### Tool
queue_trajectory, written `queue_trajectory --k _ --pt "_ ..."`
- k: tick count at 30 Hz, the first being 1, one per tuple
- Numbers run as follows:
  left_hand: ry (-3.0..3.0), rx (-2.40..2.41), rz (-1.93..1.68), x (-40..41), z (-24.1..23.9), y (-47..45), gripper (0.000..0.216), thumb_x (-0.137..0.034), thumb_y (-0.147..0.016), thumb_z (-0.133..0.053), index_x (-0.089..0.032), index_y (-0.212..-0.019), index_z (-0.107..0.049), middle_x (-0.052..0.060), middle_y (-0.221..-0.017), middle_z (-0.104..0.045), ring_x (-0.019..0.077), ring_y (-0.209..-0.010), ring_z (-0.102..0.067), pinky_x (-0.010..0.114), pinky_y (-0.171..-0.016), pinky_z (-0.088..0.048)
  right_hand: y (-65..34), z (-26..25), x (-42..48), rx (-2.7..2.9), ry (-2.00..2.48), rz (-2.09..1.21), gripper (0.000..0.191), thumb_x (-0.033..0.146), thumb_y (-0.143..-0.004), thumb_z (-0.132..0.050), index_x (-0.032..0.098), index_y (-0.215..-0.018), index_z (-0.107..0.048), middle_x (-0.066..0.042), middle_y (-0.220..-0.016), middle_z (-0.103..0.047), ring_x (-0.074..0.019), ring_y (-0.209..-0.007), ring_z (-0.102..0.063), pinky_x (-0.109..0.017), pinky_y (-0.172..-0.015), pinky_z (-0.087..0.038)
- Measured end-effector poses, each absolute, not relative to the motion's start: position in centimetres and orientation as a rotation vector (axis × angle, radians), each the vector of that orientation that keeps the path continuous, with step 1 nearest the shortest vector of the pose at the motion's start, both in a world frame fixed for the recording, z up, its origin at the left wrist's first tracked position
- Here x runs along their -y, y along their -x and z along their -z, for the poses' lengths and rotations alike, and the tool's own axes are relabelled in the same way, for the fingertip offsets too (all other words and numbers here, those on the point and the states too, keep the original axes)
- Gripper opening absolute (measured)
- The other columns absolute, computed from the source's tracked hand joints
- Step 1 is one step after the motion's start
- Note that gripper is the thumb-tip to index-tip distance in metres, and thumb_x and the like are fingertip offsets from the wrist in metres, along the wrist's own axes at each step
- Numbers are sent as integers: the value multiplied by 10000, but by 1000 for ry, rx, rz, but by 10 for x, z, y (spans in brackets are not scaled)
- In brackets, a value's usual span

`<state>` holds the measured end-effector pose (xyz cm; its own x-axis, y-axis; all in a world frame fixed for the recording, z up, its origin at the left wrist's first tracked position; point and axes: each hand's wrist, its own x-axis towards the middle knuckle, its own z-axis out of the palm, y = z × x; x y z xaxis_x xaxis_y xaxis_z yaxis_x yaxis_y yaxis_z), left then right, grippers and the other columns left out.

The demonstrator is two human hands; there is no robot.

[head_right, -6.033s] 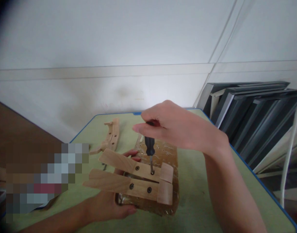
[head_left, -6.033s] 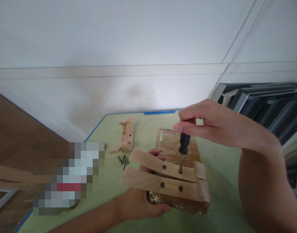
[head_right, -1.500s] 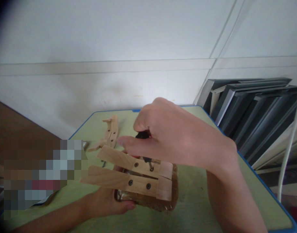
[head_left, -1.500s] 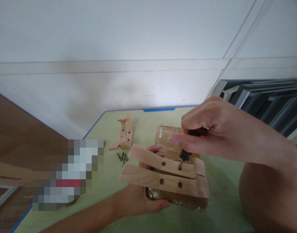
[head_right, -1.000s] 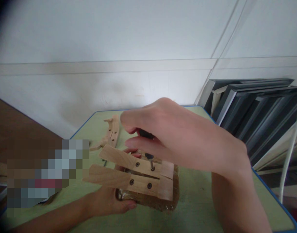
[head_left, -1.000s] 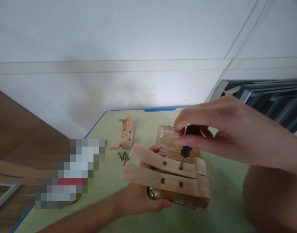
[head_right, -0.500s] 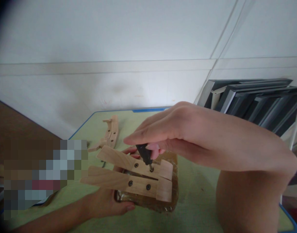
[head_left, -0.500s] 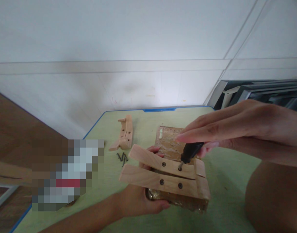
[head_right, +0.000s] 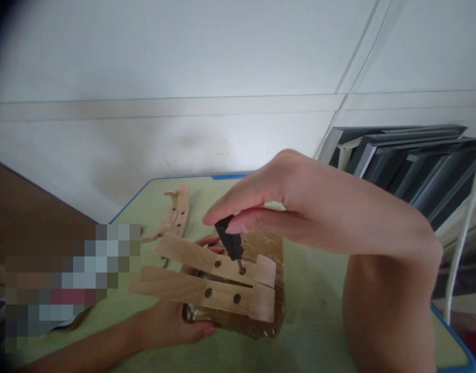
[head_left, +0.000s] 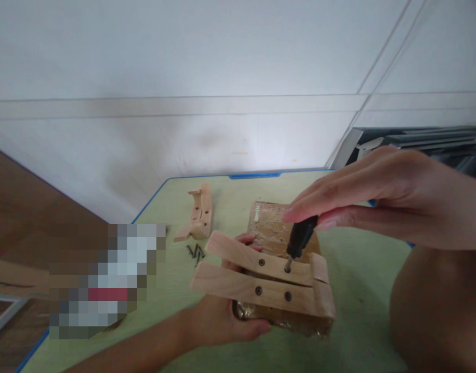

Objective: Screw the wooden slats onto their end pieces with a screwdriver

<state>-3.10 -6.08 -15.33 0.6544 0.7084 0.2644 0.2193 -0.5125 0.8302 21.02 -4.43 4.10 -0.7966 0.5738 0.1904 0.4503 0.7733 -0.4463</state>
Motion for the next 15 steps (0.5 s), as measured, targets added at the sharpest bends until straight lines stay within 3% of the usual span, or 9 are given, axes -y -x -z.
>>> queue_trajectory --k 4,11,15 --pt "-2050 -715 -705 60 152 31 768 -422 -645 -687 -225 -1300 -337 120 -1316 -416 359 -1291 -304 548 -1054 -291 -208 -43 46 2649 799 -577 250 238 -888 -461 180 -1045 -647 13 -993 -689 -102 -884 -647 -132 -724 -507" --pt "-2055 -698 -889 62 150 28 866 -409 -612 -717 -236 -1309 -234 107 -1451 -132 359 -1366 -70 534 -1112 -166 -208 -42 46 2679 784 -542 253 260 -890 -453 180 -1048 -634 16 -988 -688 -70 -896 -639 -94 -727 -501" --pt "-1931 -640 -894 62 149 26 920 -386 -613 -729 -276 -1324 -155 102 -1458 -96 350 -1342 -195 508 -1102 -225 -208 -42 46 2646 779 -535 241 258 -879 -467 182 -1018 -648 -1 -959 -693 -93 -873 -651 -124 -679 -519"
